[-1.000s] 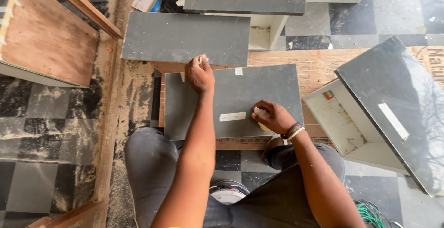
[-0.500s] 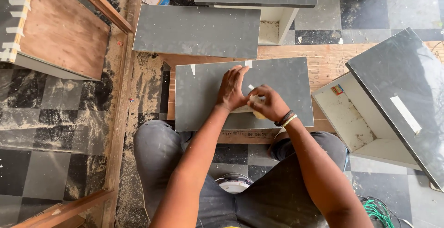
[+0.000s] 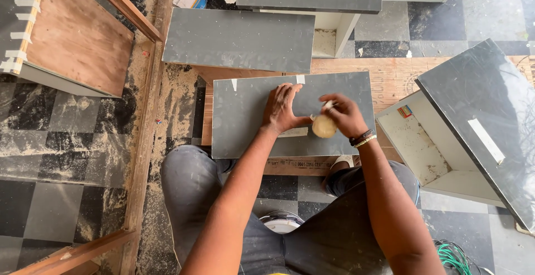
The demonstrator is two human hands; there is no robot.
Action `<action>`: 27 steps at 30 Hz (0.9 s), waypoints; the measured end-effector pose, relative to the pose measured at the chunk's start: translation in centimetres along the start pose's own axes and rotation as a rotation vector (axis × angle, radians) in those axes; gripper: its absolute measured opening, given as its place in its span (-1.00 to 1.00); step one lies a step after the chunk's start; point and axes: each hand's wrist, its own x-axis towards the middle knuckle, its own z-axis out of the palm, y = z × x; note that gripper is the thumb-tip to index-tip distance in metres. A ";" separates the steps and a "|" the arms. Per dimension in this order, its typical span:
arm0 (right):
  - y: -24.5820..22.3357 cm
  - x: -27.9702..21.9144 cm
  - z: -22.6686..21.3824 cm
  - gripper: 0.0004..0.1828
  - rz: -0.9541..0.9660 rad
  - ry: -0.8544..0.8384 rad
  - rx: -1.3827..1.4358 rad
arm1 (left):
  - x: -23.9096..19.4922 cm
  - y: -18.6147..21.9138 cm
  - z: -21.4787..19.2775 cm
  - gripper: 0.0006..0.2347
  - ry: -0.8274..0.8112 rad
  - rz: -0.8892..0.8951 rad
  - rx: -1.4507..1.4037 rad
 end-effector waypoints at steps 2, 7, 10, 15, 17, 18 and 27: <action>-0.9 -0.8 1.1 -0.72 0.007 -0.134 -0.010 | 0.1 0.2 -0.2 -0.09 -0.004 -0.003 0.004; -3.4 -2.7 3.2 -0.59 -0.061 -0.227 -0.357 | -0.4 -0.1 0.5 -0.13 0.080 0.027 0.026; -3.0 -2.4 3.6 -0.73 -0.036 -0.144 -0.262 | -0.4 0.6 -0.3 -0.14 0.084 0.060 0.035; -1.9 -1.8 4.0 -0.81 0.069 -0.029 -0.347 | -0.8 0.4 0.3 -0.23 0.130 0.103 0.029; -0.7 -1.2 3.6 -0.79 0.066 -0.002 -0.292 | -0.7 0.5 0.0 -0.23 0.154 0.109 0.029; -0.2 -0.8 3.4 -0.78 0.061 0.020 -0.237 | -0.6 0.5 -0.2 -0.24 0.179 0.111 0.032; -0.8 -0.5 -0.1 -0.31 0.214 0.316 0.336 | -0.1 -0.5 1.2 -0.76 0.242 -0.123 0.051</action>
